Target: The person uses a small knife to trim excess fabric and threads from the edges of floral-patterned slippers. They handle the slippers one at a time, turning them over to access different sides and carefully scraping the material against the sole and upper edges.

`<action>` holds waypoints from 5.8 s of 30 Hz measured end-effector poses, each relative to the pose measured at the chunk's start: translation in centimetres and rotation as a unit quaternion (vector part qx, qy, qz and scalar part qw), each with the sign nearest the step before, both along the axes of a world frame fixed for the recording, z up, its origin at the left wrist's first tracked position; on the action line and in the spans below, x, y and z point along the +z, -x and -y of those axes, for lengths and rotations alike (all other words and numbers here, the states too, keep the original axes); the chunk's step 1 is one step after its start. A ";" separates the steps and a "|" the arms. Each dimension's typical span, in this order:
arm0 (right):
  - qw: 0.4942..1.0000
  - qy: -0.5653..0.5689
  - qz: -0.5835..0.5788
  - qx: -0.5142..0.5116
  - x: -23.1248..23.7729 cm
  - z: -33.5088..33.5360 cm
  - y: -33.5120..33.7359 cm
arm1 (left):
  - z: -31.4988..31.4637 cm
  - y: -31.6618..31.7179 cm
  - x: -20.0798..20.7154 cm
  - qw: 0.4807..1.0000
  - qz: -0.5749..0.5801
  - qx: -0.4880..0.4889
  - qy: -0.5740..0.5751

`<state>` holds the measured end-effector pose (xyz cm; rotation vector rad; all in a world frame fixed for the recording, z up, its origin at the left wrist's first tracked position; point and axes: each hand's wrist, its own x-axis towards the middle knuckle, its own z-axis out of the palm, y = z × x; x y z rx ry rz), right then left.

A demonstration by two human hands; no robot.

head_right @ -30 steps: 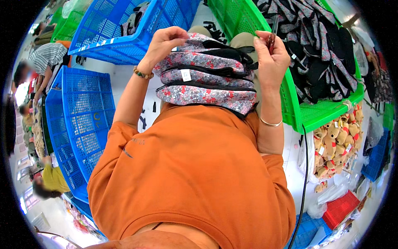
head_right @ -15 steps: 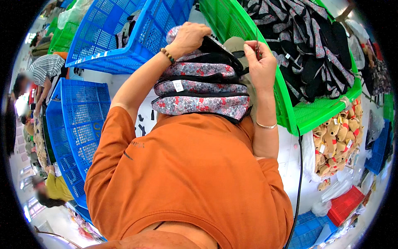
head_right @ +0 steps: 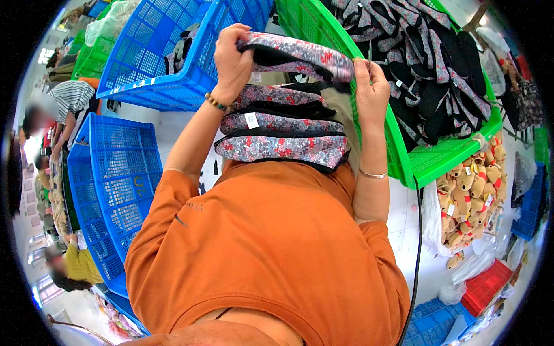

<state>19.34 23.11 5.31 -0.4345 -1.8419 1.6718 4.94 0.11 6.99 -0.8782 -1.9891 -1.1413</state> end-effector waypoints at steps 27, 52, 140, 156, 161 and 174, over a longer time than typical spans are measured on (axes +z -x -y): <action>0.924 0.372 -0.032 0.079 2.9 8.1 0.9 | 6.4 -10.7 0.2 0.632 0.632 -0.417 -0.166; 0.913 -0.333 -0.055 0.230 1.6 6.5 1.9 | 0.0 0.9 2.6 0.603 0.743 -0.285 -0.055; 0.661 -0.715 0.157 0.164 9.4 4.1 2.0 | -3.5 -2.3 -2.3 0.507 0.701 -0.400 -0.302; 0.687 -0.698 0.141 0.148 7.8 1.3 -2.4 | -6.3 -3.3 -1.3 0.491 0.746 -0.416 -0.173; 0.677 -0.705 0.148 0.150 7.9 1.3 -2.9 | -6.4 -4.0 -0.7 0.491 0.753 -0.400 -0.180; 0.674 -0.701 0.172 0.155 7.9 1.3 -3.5 | -6.4 -4.1 -2.2 0.479 0.757 -0.415 -0.158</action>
